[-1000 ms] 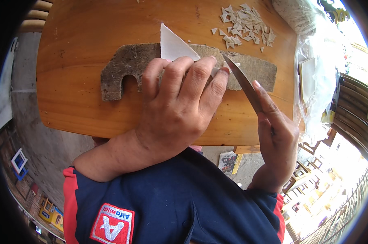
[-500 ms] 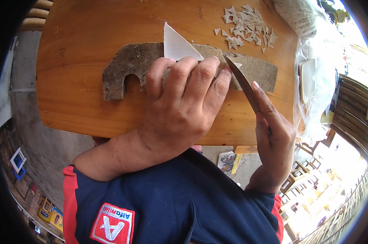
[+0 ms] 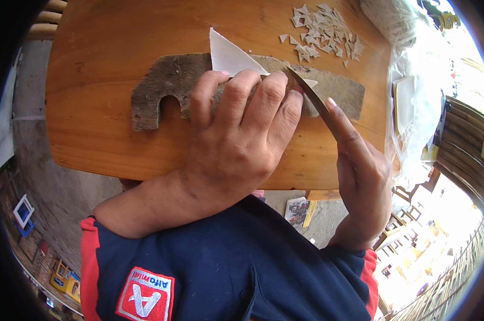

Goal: The person uses a knife to cut small triangular pieces from a flat sheet of material on a wooden table. The person holds the sheet with the left hand and slices off pieces with the right hand, accumulating a pile of cut triangles on the table.

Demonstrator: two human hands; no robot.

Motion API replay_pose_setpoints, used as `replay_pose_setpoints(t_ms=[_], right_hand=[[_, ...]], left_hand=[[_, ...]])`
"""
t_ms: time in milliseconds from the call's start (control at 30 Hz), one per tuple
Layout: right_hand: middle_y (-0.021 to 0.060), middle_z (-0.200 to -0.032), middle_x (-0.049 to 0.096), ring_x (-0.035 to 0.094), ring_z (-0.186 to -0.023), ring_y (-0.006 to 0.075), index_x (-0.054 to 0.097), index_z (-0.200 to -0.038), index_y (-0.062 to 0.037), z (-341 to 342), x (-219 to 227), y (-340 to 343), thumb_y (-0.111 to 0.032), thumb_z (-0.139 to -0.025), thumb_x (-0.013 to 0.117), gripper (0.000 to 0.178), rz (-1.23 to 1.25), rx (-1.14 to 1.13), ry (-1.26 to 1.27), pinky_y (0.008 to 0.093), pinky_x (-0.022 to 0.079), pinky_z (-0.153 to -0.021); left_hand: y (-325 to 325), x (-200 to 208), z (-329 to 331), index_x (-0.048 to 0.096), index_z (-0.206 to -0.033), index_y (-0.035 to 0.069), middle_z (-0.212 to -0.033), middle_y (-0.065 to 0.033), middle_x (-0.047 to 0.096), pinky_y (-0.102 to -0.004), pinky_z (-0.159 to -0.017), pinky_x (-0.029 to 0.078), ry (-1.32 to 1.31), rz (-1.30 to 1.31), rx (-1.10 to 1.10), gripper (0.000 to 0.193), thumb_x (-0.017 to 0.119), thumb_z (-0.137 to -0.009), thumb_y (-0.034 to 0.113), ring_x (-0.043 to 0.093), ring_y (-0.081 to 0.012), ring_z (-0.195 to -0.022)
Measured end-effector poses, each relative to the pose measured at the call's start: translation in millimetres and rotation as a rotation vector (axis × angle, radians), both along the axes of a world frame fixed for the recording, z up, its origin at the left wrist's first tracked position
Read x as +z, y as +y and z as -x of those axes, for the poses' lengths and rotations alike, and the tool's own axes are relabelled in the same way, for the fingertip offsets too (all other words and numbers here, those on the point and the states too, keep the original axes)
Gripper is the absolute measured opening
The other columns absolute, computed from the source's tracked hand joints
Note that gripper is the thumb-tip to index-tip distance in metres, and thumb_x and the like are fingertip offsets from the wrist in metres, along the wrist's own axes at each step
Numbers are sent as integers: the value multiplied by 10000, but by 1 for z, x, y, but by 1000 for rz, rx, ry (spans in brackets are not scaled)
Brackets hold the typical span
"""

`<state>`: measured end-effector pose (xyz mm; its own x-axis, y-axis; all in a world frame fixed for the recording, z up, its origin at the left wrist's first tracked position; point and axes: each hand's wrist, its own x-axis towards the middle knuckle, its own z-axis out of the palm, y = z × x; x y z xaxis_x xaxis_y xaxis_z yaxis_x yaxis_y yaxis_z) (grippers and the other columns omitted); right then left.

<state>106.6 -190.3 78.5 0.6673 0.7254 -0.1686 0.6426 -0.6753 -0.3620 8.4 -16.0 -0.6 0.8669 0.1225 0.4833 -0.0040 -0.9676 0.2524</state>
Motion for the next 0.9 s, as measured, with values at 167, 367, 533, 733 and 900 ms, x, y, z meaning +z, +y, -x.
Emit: replay_pose_setpoints(t_ms=[167, 367, 533, 733, 900], right_hand=[[200, -1020, 736, 690, -786, 207, 639, -1394, -77, 3, -2, -1, 155, -892, 529, 564, -23, -28, 57, 305, 534, -764], [192, -987, 704, 689, -808, 229, 641, -1385, -74, 6, 7, -21, 134, -888, 545, 547, -12, -102, 95, 324, 531, -775], [178, -905, 725, 678, -661, 261, 690, -1324, -88, 10, 0, -32, 121, -862, 582, 518, -123, -150, 88, 320, 543, -681], [159, -1321, 688, 665, -1114, 168, 584, -1415, 11, 7, 4, -34, 88, -933, 486, 498, -91, -200, 214, 292, 490, -966], [161, -1338, 676, 640, -1182, 170, 579, -1424, 1, 6, 5, -24, 85, -940, 486, 500, -67, -249, 246, 295, 475, -1000]], left_hand=[[-2, 2, 1, 719, -1159, 109, -1229, -66, 622, -483, -979, 388, 24, -39, 18, 478, 812, -698, 197, 549, -266, -1113], [-1, 0, 0, 714, -1194, 122, -1245, -57, 606, -487, -997, 376, 25, -9, 18, 462, 790, -745, 198, 537, -264, -1131], [0, 0, 2, 701, -1220, 116, -1259, -63, 590, -484, -1000, 371, 40, 26, 3, 461, 783, -772, 189, 529, -267, -1139], [-1, 9, -4, 665, -1294, 100, -1226, -57, 566, -474, -997, 365, 107, 91, 9, 567, 808, -767, 254, 508, -271, -1120], [-2, 7, -4, 658, -1309, 104, -1228, -59, 557, -475, -999, 359, 106, 109, 14, 591, 815, -769, 288, 492, -271, -1126]])
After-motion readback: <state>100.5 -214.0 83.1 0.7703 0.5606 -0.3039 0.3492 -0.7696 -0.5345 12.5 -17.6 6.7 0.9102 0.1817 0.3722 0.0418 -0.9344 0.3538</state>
